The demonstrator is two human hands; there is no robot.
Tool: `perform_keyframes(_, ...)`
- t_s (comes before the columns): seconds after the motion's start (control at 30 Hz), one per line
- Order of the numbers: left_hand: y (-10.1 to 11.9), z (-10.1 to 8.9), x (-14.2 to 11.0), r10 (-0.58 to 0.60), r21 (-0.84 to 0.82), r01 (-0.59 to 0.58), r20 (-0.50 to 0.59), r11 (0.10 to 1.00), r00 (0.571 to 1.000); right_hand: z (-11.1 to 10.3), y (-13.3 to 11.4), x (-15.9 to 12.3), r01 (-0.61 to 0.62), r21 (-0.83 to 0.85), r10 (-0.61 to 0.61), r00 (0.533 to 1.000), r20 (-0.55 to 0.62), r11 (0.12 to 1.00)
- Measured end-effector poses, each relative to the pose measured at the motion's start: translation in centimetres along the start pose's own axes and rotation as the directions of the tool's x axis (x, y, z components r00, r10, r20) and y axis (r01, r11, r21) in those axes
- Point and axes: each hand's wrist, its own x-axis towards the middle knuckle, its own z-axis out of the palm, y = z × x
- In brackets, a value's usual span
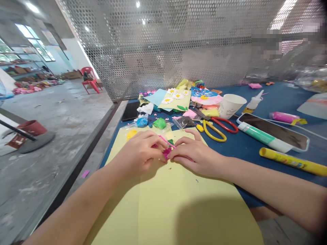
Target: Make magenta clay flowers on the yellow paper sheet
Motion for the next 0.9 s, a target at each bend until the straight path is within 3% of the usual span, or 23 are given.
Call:
perform_keyframes(0.23,0.3,0.4,-0.2,0.012,0.047,-0.013,0.018,0.999,1.0,-0.3,-0.2,-0.1,-0.006,0.003,0.006,1.0,-0.015,1.0)
perform_keyframes(0.37,0.7,0.5,-0.2,-0.068,-0.024,0.068,-0.012,0.997,0.998,-0.7,0.3,-0.3,-0.029,0.046,0.036,0.987,-0.156,0.999)
perform_keyframes(0.47,1.0,0.3,0.0,-0.092,-0.085,0.092,0.001,0.992,0.996,-0.7,1.1,-0.8,-0.049,0.254,0.115,0.96,-0.254,0.966)
perform_keyframes(0.6,0.6,0.1,0.1,-0.098,-0.118,0.095,-0.025,0.988,0.995,-0.8,1.5,-1.4,0.002,0.547,0.182,0.942,-0.282,0.837)
perform_keyframes(0.73,-0.4,0.5,-0.1,-0.081,-0.033,0.079,-0.081,0.996,0.993,-1.0,1.0,-1.1,-0.044,0.506,0.174,0.962,-0.212,0.861)
perform_keyframes(0.9,-0.8,0.9,-0.3,-0.107,0.01,0.108,-0.078,0.994,0.991,-0.9,0.6,-0.6,-0.051,0.397,0.097,0.991,-0.095,0.916)
